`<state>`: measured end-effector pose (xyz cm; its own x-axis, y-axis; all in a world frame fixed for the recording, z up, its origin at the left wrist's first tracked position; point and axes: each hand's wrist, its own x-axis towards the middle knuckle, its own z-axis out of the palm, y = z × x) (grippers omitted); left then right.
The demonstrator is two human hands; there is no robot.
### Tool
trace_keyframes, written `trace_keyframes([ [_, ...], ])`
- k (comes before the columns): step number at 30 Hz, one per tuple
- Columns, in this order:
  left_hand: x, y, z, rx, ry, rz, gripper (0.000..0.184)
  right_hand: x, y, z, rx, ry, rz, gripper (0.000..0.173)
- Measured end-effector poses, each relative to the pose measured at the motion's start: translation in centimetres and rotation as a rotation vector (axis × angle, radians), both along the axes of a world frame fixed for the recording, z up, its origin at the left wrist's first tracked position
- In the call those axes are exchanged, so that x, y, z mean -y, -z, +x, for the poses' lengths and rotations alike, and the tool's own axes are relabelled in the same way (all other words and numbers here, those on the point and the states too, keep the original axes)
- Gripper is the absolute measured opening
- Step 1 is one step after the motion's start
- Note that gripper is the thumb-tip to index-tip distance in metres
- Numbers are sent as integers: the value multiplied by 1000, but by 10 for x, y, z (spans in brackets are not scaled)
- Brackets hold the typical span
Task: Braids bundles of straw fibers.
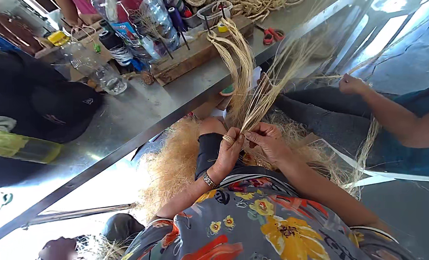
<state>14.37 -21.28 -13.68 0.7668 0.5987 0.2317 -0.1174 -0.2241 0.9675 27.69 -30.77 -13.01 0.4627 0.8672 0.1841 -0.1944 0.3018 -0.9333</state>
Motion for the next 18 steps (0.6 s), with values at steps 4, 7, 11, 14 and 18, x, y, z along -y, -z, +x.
trace_keyframes([
  [4, 1, -1, -1, 33, 13, -157, 14, 2, 5, -1, 34, 43, -23, 9],
  [7, 1, -1, -1, 39, 27, -195, 14, 1, 8, -3, 30, 49, 5, 8],
  [11, 3, 1, -1, 35, 44, -166, 12, 0, 8, -4, 10, -18, 46, 9],
  [14, 6, 0, -2, 5, 58, -149, 12, 1, 7, -7, 41, -3, 42, 10],
  [18, 8, 5, 0, 32, 68, -203, 11, 2, 7, -5, 81, 43, -1, 10],
])
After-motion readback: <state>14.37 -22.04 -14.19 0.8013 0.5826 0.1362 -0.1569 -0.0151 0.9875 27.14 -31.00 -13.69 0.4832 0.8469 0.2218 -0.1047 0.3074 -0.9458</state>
